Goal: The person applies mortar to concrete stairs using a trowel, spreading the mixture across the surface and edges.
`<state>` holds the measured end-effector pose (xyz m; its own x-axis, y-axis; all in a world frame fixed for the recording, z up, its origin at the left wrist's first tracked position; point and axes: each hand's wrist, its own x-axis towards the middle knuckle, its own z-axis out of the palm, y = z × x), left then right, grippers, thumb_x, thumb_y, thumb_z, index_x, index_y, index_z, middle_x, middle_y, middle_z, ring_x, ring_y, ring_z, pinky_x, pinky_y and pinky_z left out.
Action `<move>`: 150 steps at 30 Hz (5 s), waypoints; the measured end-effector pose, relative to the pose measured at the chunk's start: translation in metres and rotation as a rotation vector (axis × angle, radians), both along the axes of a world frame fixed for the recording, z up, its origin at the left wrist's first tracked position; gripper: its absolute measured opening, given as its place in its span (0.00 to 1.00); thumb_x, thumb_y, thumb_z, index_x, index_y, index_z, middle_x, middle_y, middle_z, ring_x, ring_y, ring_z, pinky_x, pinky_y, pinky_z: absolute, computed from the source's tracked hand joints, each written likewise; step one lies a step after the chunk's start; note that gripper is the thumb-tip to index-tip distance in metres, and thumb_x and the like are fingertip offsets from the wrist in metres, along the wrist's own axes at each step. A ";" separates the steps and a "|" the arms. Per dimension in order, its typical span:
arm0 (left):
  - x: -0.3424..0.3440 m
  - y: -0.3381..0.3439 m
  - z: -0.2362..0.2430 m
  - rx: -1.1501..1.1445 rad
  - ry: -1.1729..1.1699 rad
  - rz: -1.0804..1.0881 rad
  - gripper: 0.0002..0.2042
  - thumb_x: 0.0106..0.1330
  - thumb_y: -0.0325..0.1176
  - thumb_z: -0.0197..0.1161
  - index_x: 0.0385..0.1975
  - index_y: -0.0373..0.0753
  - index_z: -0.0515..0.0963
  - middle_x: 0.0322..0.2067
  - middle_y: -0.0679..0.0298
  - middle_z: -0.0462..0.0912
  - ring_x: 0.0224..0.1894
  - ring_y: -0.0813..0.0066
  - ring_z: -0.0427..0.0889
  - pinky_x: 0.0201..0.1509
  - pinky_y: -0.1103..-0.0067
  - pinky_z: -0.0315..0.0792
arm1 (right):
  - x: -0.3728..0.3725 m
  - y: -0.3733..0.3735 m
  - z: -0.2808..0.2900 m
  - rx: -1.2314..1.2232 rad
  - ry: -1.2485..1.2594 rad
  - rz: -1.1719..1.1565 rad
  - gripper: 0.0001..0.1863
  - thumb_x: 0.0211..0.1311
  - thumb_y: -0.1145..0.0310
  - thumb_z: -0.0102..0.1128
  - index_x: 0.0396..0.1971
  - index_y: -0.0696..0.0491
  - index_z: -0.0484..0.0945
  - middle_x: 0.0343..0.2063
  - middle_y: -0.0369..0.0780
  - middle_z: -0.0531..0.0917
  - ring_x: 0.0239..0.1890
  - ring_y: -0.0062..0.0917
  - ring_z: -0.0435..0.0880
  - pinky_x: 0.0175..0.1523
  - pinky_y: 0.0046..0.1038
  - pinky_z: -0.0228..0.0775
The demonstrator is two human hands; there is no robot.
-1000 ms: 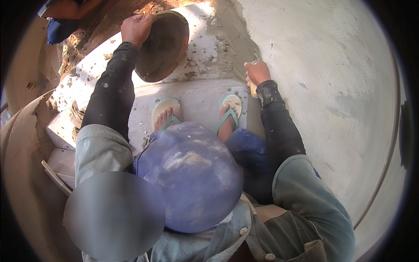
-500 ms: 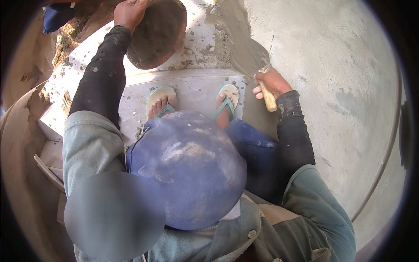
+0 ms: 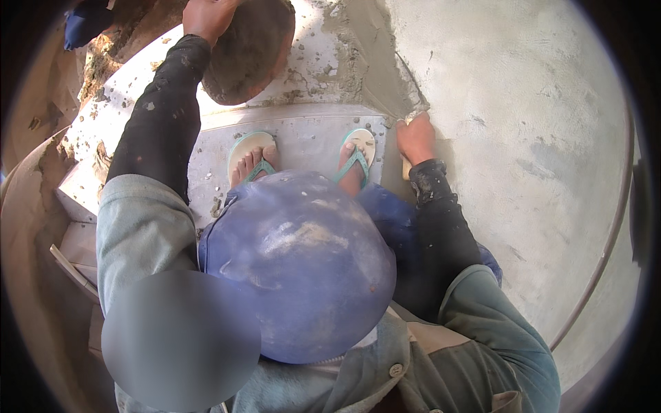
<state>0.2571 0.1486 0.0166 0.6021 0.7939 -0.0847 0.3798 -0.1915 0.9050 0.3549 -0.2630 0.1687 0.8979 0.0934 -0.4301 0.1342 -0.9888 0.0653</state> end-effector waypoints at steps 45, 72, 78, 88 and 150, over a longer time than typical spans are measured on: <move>0.000 0.010 0.005 -0.041 0.042 -0.040 0.22 0.59 0.52 0.68 0.20 0.35 0.79 0.16 0.73 0.73 0.23 0.83 0.68 0.31 0.79 0.65 | -0.039 -0.042 0.020 0.110 -0.067 -0.082 0.18 0.62 0.66 0.56 0.28 0.70 0.74 0.17 0.52 0.80 0.15 0.40 0.83 0.18 0.40 0.73; -0.003 0.015 -0.001 -0.063 0.021 0.002 0.22 0.59 0.51 0.69 0.20 0.34 0.80 0.17 0.74 0.73 0.22 0.84 0.67 0.30 0.81 0.65 | -0.088 -0.006 0.038 0.461 0.143 -0.811 0.14 0.63 0.68 0.60 0.37 0.65 0.71 0.23 0.44 0.74 0.16 0.27 0.75 0.15 0.32 0.67; 0.004 0.017 -0.003 -0.113 0.084 -0.029 0.23 0.58 0.53 0.67 0.19 0.34 0.80 0.17 0.68 0.77 0.23 0.80 0.71 0.34 0.79 0.70 | -0.068 -0.014 0.030 0.434 0.232 -0.665 0.14 0.63 0.69 0.60 0.37 0.66 0.71 0.25 0.46 0.76 0.16 0.29 0.76 0.16 0.32 0.68; -0.008 0.012 0.016 -0.183 0.011 0.009 0.22 0.57 0.50 0.70 0.28 0.31 0.85 0.21 0.71 0.80 0.27 0.83 0.74 0.37 0.80 0.71 | -0.077 -0.009 0.016 0.533 0.044 -0.819 0.19 0.59 0.69 0.64 0.44 0.64 0.68 0.29 0.47 0.77 0.19 0.29 0.77 0.18 0.34 0.70; -0.004 0.017 -0.003 -0.139 0.082 -0.035 0.23 0.56 0.52 0.67 0.23 0.32 0.82 0.18 0.68 0.79 0.24 0.80 0.74 0.35 0.79 0.71 | -0.083 0.040 -0.039 0.720 -0.039 -0.842 0.19 0.64 0.70 0.59 0.46 0.61 0.59 0.26 0.46 0.76 0.13 0.27 0.74 0.13 0.34 0.65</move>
